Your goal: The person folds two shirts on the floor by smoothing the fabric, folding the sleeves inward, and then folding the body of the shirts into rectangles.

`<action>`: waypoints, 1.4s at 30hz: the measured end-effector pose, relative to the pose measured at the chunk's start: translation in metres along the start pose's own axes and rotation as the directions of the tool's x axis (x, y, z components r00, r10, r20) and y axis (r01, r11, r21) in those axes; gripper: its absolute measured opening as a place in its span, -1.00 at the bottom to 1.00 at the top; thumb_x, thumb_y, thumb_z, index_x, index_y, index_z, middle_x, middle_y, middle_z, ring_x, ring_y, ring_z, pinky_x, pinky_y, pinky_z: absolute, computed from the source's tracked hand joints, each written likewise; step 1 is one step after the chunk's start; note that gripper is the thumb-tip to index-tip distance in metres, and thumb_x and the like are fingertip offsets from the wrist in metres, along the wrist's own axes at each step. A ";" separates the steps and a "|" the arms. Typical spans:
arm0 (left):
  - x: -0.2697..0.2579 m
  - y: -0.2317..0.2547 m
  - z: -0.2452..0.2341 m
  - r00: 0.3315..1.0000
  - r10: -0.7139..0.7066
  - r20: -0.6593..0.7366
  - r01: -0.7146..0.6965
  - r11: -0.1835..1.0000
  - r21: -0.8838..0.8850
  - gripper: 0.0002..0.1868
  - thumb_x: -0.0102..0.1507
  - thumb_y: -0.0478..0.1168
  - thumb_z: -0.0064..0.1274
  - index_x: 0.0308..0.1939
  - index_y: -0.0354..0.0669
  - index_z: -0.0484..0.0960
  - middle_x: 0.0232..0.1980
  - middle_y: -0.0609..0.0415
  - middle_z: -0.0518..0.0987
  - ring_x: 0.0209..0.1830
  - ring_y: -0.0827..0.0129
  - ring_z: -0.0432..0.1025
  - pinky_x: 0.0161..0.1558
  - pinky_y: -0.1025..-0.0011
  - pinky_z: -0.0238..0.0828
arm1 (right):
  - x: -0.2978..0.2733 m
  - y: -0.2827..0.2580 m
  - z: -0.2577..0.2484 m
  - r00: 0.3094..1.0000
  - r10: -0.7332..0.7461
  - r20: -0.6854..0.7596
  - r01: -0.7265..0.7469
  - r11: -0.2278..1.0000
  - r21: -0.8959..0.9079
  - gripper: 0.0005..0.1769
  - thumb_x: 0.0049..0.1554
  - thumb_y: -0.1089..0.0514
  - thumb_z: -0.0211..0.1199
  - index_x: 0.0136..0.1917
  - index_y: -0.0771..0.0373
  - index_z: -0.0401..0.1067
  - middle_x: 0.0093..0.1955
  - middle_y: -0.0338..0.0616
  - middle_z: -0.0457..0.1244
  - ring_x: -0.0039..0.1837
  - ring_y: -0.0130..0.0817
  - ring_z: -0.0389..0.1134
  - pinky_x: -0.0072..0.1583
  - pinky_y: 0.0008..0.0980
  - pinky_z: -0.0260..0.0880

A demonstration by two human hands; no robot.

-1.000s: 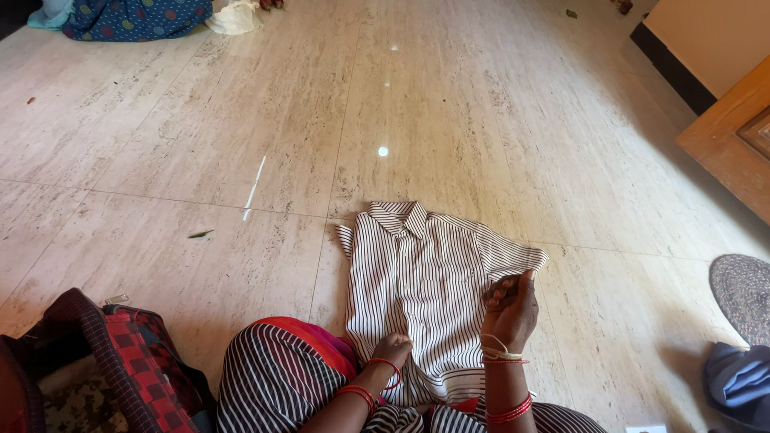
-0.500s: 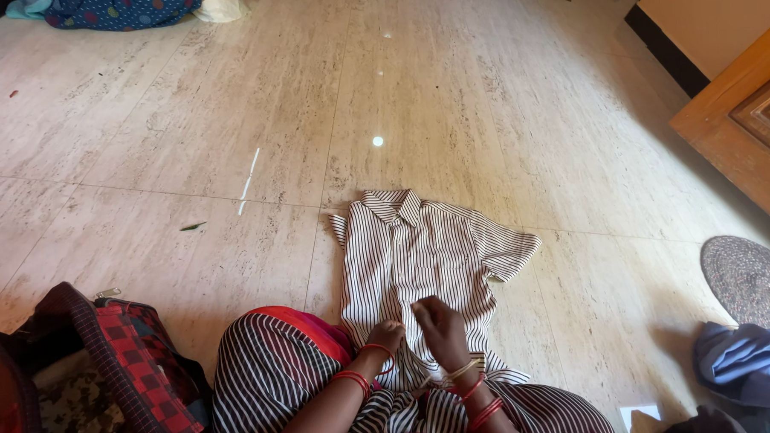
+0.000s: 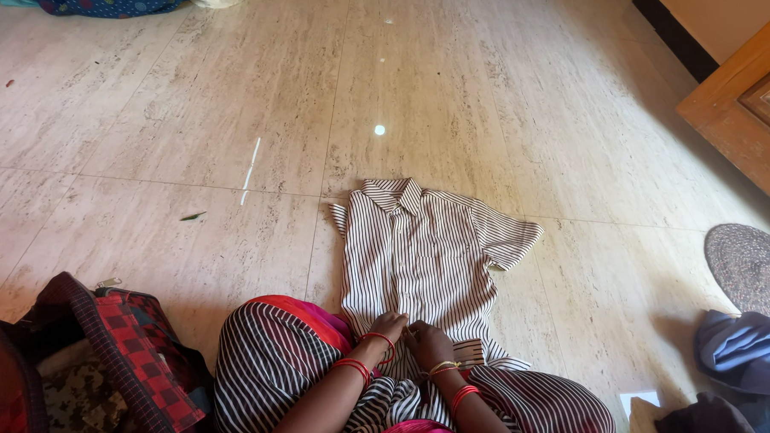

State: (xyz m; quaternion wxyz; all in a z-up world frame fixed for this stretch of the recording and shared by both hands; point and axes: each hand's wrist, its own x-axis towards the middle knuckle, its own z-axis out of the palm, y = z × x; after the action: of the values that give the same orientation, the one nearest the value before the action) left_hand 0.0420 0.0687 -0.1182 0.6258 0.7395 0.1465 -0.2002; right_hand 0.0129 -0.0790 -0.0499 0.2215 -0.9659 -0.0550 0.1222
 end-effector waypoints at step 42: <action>-0.004 0.001 -0.009 0.993 0.122 0.005 -0.121 0.978 0.170 -0.70 0.20 -0.09 0.28 -0.46 -0.26 0.66 -0.59 0.08 0.52 -0.59 0.44 0.35 -0.47 0.32 0.27 | 0.011 0.036 0.023 0.999 0.032 -0.021 -0.011 0.769 0.640 -0.74 0.22 0.09 0.31 -0.03 0.38 0.51 -0.33 -0.12 0.27 -0.30 -0.51 0.15 -0.22 -0.40 0.20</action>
State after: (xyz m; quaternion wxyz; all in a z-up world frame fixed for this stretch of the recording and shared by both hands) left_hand 0.0402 0.0773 -0.1148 0.5709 0.7984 0.0852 -0.1716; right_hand 0.0193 -0.1000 -0.0885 0.5361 -0.8354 0.0043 0.1212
